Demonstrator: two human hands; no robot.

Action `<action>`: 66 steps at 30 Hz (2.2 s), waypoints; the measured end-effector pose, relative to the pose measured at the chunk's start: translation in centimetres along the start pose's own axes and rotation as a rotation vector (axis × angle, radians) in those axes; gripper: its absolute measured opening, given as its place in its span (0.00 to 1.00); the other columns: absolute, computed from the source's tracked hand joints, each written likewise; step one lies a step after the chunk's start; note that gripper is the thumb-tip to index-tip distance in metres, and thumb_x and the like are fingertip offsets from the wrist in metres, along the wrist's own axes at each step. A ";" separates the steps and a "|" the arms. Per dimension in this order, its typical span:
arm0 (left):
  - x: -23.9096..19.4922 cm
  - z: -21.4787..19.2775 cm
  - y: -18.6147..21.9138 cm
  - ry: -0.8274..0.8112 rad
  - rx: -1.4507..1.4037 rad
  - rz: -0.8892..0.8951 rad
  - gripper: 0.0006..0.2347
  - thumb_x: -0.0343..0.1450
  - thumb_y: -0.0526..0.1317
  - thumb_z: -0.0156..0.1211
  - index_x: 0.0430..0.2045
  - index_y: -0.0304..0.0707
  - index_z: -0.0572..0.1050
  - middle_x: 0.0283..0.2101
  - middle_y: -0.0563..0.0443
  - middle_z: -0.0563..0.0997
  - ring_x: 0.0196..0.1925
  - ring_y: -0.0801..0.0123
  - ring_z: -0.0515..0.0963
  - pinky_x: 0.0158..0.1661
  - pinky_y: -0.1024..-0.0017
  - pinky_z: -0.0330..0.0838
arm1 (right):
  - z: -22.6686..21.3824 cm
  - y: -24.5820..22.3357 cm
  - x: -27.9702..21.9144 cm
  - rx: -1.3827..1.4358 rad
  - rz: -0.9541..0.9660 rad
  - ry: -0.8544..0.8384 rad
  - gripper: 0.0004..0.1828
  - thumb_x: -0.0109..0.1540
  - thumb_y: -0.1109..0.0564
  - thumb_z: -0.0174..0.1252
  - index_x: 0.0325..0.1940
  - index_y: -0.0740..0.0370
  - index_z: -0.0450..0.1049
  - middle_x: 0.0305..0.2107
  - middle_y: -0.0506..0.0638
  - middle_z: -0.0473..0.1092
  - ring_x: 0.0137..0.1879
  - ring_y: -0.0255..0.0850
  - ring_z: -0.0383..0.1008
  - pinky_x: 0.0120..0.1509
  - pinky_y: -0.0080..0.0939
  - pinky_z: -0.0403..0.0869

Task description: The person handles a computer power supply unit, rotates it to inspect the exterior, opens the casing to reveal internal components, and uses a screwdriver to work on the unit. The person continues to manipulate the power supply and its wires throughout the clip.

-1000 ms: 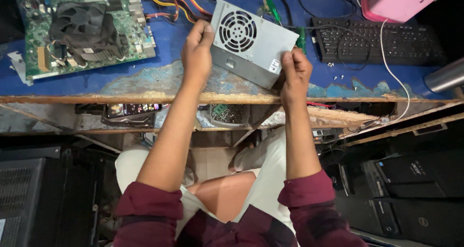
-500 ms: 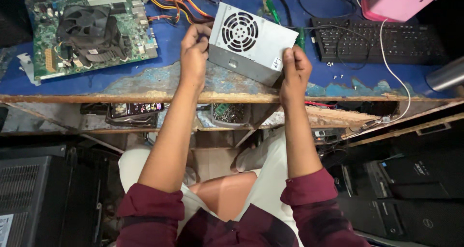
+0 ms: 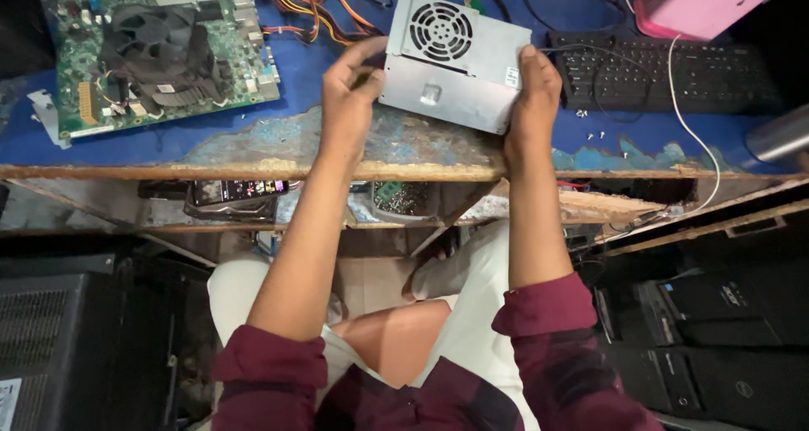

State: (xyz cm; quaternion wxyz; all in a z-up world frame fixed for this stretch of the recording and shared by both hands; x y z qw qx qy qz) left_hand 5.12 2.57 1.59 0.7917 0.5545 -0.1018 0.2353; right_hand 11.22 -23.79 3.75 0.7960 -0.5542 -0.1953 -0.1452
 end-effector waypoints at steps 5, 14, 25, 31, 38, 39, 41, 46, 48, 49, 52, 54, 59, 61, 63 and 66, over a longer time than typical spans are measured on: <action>-0.3 0.4 1.3 -0.026 0.070 0.107 0.18 0.69 0.22 0.56 0.55 0.29 0.76 0.55 0.53 0.80 0.45 0.74 0.76 0.50 0.75 0.73 | 0.3 0.1 0.3 -0.021 -0.039 0.004 0.17 0.71 0.49 0.52 0.49 0.67 0.77 0.41 0.48 0.78 0.46 0.33 0.75 0.56 0.35 0.71; -0.6 0.2 0.9 -0.005 0.091 0.074 0.17 0.69 0.22 0.60 0.53 0.31 0.76 0.47 0.52 0.81 0.45 0.76 0.75 0.49 0.77 0.73 | 0.2 0.2 -0.6 -0.082 -0.092 0.058 0.19 0.72 0.48 0.52 0.49 0.69 0.77 0.41 0.49 0.77 0.47 0.34 0.73 0.57 0.35 0.70; -0.6 0.1 0.5 0.029 0.126 0.027 0.17 0.69 0.22 0.59 0.52 0.32 0.77 0.34 0.59 0.75 0.36 0.79 0.72 0.41 0.80 0.69 | 0.1 0.3 -1.7 -0.047 -0.171 0.003 0.17 0.73 0.50 0.52 0.47 0.67 0.75 0.40 0.45 0.74 0.47 0.31 0.68 0.57 0.35 0.67; -0.8 -0.1 1.7 0.145 0.459 0.251 0.18 0.68 0.22 0.61 0.53 0.34 0.78 0.44 0.53 0.75 0.41 0.75 0.74 0.41 0.77 0.73 | 1.2 -2.3 -4.4 -0.559 -0.429 0.080 0.12 0.73 0.55 0.54 0.46 0.69 0.72 0.40 0.52 0.68 0.49 0.40 0.67 0.59 0.40 0.67; 0.1 -0.6 -0.3 0.147 0.077 0.046 0.18 0.76 0.36 0.55 0.62 0.34 0.72 0.48 0.50 0.74 0.42 0.71 0.75 0.41 0.71 0.75 | 6.7 -5.6 -9.5 -1.025 -0.888 -0.099 0.20 0.68 0.46 0.59 0.51 0.66 0.74 0.47 0.59 0.70 0.59 0.60 0.68 0.67 0.66 0.60; 0.0 -0.7 -0.2 0.146 0.038 0.036 0.19 0.77 0.39 0.52 0.64 0.33 0.70 0.50 0.49 0.75 0.44 0.71 0.76 0.43 0.70 0.74 | 7.7 -5.4 -9.7 -1.116 -0.833 -0.178 0.25 0.64 0.42 0.60 0.52 0.66 0.76 0.44 0.57 0.71 0.56 0.58 0.68 0.61 0.63 0.62; -0.4 -0.8 0.1 0.141 -0.039 0.008 0.23 0.79 0.47 0.46 0.67 0.32 0.66 0.55 0.48 0.75 0.50 0.70 0.77 0.47 0.69 0.72 | 9.5 -5.9 -11.0 -1.056 -0.823 -0.231 0.28 0.61 0.41 0.60 0.55 0.65 0.76 0.49 0.57 0.72 0.57 0.56 0.68 0.59 0.60 0.62; -0.9 2.9 2.7 -0.087 0.025 0.153 0.35 0.78 0.60 0.50 0.74 0.32 0.52 0.72 0.39 0.62 0.74 0.57 0.64 0.72 0.59 0.58 | 11.8 -5.6 -11.2 -1.014 -0.718 -0.366 0.20 0.64 0.48 0.63 0.54 0.62 0.76 0.53 0.53 0.71 0.61 0.54 0.69 0.64 0.58 0.65; -1.6 4.3 4.0 -0.133 0.195 0.229 0.40 0.76 0.65 0.52 0.74 0.33 0.49 0.77 0.37 0.55 0.80 0.54 0.57 0.77 0.57 0.51 | 11.4 -5.5 -10.9 -0.997 -0.724 -0.368 0.18 0.62 0.53 0.61 0.54 0.61 0.78 0.52 0.53 0.72 0.60 0.53 0.70 0.62 0.58 0.64; -2.6 5.0 5.0 -0.174 0.333 0.334 0.42 0.75 0.67 0.52 0.74 0.34 0.49 0.78 0.37 0.53 0.81 0.54 0.53 0.79 0.58 0.49 | 11.0 -5.4 -10.7 -0.990 -0.727 -0.376 0.17 0.61 0.56 0.60 0.54 0.61 0.79 0.52 0.53 0.72 0.59 0.53 0.70 0.61 0.57 0.64; -3.6 6.5 5.9 -0.198 0.705 0.463 0.44 0.72 0.72 0.48 0.75 0.38 0.51 0.80 0.39 0.50 0.82 0.54 0.51 0.79 0.60 0.47 | 9.9 -4.8 -9.8 -0.861 -0.705 -0.363 0.11 0.62 0.54 0.63 0.48 0.55 0.79 0.51 0.51 0.73 0.59 0.53 0.71 0.64 0.59 0.65; -3.4 6.3 5.5 -0.183 0.815 0.428 0.44 0.70 0.74 0.45 0.75 0.40 0.53 0.81 0.39 0.51 0.81 0.54 0.53 0.78 0.60 0.49 | 9.2 -4.5 -9.5 -0.723 -0.701 -0.432 0.11 0.57 0.57 0.64 0.44 0.57 0.76 0.51 0.53 0.73 0.61 0.55 0.71 0.66 0.58 0.67; -2.8 5.4 4.0 -0.124 0.320 0.282 0.48 0.70 0.74 0.53 0.76 0.35 0.48 0.79 0.36 0.49 0.81 0.52 0.55 0.78 0.56 0.53 | 6.9 -4.7 -7.7 -0.671 -0.539 -0.469 0.23 0.58 0.48 0.70 0.55 0.59 0.79 0.51 0.55 0.72 0.59 0.54 0.70 0.65 0.56 0.68; -3.0 4.5 4.3 -0.040 0.308 0.272 0.47 0.72 0.74 0.48 0.75 0.33 0.47 0.77 0.37 0.53 0.78 0.54 0.57 0.76 0.58 0.53 | 6.6 -5.3 -7.1 -0.702 -0.493 -0.446 0.33 0.55 0.44 0.72 0.58 0.65 0.76 0.51 0.57 0.71 0.61 0.55 0.69 0.67 0.58 0.67; -3.2 3.9 4.6 0.004 0.316 0.276 0.46 0.74 0.73 0.45 0.75 0.31 0.47 0.77 0.38 0.56 0.77 0.56 0.58 0.75 0.61 0.52 | 6.7 -5.8 -6.9 -0.750 -0.453 -0.477 0.31 0.51 0.46 0.74 0.54 0.62 0.77 0.49 0.55 0.73 0.59 0.54 0.71 0.64 0.56 0.68; -3.3 3.5 4.7 0.016 0.293 0.311 0.42 0.78 0.70 0.40 0.75 0.29 0.49 0.77 0.41 0.56 0.77 0.58 0.58 0.75 0.63 0.51 | 7.1 -6.3 -6.9 -0.720 -0.466 -0.440 0.28 0.51 0.48 0.76 0.49 0.61 0.77 0.46 0.54 0.74 0.54 0.50 0.75 0.58 0.50 0.73</action>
Point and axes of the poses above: each hand's wrist, its own x-axis towards the middle knuckle, its own z-axis out of the palm, y = z × x, the point moved 6 cm from there along x, towards the middle knuckle
